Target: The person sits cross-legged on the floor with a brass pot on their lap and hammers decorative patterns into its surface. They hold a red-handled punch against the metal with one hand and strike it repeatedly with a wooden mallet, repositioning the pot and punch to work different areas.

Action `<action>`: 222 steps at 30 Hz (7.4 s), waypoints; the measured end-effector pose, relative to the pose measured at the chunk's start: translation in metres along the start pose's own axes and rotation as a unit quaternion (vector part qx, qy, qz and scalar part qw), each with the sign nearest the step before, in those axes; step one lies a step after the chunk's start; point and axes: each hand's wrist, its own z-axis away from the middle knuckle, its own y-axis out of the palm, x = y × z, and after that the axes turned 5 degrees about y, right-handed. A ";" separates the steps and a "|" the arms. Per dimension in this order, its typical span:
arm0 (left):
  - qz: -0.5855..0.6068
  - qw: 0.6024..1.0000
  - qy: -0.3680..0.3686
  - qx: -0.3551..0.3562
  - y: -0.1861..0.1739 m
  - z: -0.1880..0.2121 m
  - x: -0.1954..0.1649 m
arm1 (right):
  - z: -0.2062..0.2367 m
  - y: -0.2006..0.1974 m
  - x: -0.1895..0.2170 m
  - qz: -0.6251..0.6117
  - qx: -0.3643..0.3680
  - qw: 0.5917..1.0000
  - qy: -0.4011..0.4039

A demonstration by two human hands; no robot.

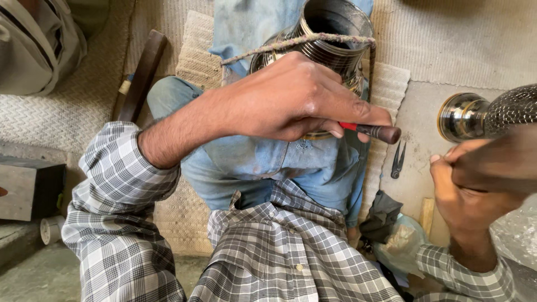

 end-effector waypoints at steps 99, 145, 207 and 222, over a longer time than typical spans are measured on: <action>-0.082 0.890 -0.235 -0.383 0.032 0.010 -0.059 | -0.134 -0.032 -0.050 0.041 0.194 0.951 0.237; -0.031 0.906 -0.251 -0.338 0.005 0.003 -0.049 | -0.196 -0.036 0.009 0.169 0.226 0.957 0.067; -0.101 0.880 -0.236 -0.399 0.014 0.002 -0.050 | -0.141 -0.060 -0.143 0.101 0.266 0.920 0.269; 0.014 0.846 -0.209 -0.491 0.029 0.001 -0.047 | -0.167 -0.043 -0.041 0.147 0.228 0.959 0.076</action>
